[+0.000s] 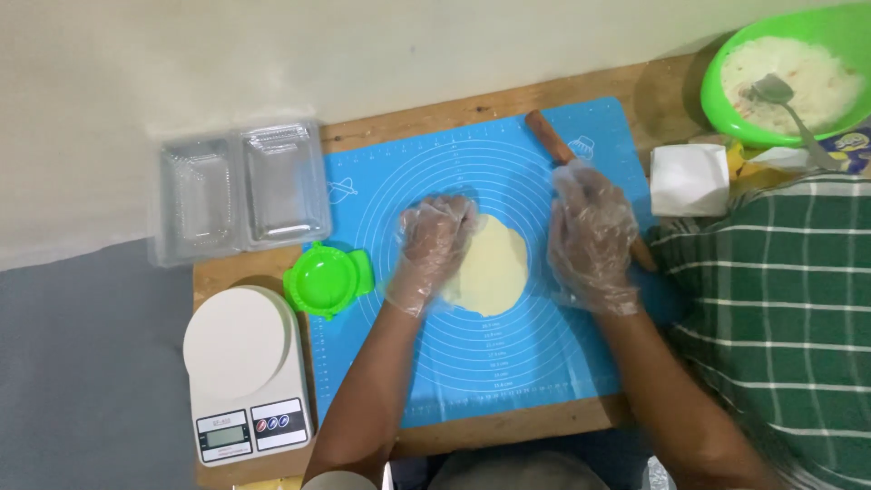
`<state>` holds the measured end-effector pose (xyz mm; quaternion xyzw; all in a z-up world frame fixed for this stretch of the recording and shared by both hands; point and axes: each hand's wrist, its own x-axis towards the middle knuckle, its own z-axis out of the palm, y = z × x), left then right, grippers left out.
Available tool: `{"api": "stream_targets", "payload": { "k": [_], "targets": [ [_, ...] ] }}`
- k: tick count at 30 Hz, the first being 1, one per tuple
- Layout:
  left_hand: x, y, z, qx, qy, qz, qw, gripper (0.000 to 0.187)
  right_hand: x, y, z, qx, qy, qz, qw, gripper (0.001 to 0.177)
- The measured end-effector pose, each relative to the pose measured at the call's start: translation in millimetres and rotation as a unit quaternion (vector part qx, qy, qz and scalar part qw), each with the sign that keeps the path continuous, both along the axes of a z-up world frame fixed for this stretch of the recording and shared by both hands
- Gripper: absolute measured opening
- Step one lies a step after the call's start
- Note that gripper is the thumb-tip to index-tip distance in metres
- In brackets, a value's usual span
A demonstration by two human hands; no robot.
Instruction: Rolling out dough with a rolling pin and shaping it using a plastic mold
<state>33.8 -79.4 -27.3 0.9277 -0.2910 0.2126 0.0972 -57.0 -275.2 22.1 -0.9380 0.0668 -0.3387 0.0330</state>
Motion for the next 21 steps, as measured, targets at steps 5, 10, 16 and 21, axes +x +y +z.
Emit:
{"api": "stream_targets", "payload": {
  "k": [5, 10, 16, 21],
  "targets": [
    [-15.5, -12.9, 40.9, 0.118, 0.011, 0.052, 0.992, 0.019, -1.1, 8.5, -36.8, 0.078, 0.102, 0.112, 0.985, 0.034],
    [-9.3, 4.9, 41.3, 0.067, 0.086, -0.008, 0.994, 0.019, 4.2, 11.0, -25.2, 0.065, 0.149, 0.126, 0.979, 0.042],
    [-0.1, 22.7, 79.1, -0.184, 0.462, -0.12, 0.859, 0.027, 8.0, 18.3, -23.2, 0.124, 0.152, 0.175, 0.965, 0.04],
    [1.4, 24.9, 54.0, -0.201, 0.485, -0.089, 0.846, 0.036, 9.3, 19.8, -35.2, 0.112, 0.16, 0.175, 0.965, 0.032]
  ]
}}
